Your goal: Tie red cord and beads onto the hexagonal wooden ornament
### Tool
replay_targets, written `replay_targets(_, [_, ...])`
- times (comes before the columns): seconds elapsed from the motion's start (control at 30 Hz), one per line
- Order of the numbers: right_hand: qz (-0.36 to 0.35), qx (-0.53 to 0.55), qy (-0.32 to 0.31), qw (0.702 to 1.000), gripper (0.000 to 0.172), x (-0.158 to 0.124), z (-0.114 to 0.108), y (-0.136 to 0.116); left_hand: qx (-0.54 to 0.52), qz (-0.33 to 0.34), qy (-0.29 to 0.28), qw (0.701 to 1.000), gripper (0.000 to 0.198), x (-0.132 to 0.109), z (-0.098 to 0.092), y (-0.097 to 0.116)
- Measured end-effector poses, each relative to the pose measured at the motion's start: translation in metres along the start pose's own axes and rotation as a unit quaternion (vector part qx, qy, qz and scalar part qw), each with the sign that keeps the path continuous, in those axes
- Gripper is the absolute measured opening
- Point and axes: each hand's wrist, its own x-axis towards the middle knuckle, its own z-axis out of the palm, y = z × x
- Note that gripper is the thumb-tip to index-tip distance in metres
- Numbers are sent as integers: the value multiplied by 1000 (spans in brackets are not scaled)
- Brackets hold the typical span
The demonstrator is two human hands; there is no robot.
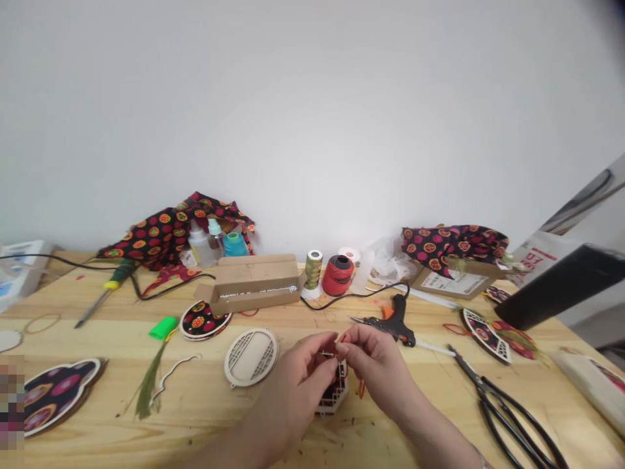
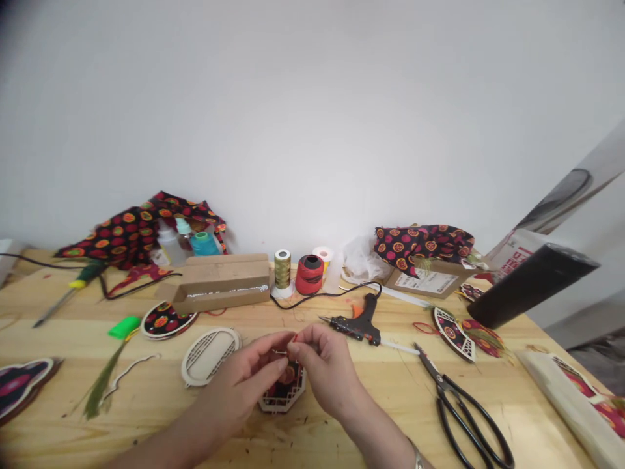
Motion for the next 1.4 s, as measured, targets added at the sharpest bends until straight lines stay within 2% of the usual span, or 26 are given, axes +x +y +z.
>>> replay_targets(0.07, [-5,-11,13,1000,16,1,1,0,39,24,30,998,33,1,-3,1])
replay_targets(0.17, [-6,-8,16,1000,15,3,4,-4,68,44,30,996,30,3,-6,7])
replay_targets(0.33, [-3,-29,6,1000,14,9,14,-13,26,8,30,999,30,8,-8,17])
replay_targets(0.5, [-24,-41,21,999,13,12,20,-9,-7,42,61,997,26,9,-13,10])
replay_targets(0.7, [-11,-31,21,999,14,11,19,3,46,44,79,995,19,6,-17,7])
replay_targets(0.9, [0,-26,22,999,13,12,18,2,26,-2,91,995,15,8,-17,3])
replay_targets(1.1, [21,-24,-1,999,14,12,13,-3,-101,-57,43,992,16,9,-19,-2])
replay_targets(1.27, [22,12,-6,1000,19,9,11,1,-200,-127,23,971,15,11,-17,-2])
replay_targets(1.4, [26,25,-8,999,21,5,8,5,-243,-163,-16,956,16,14,-16,-6])
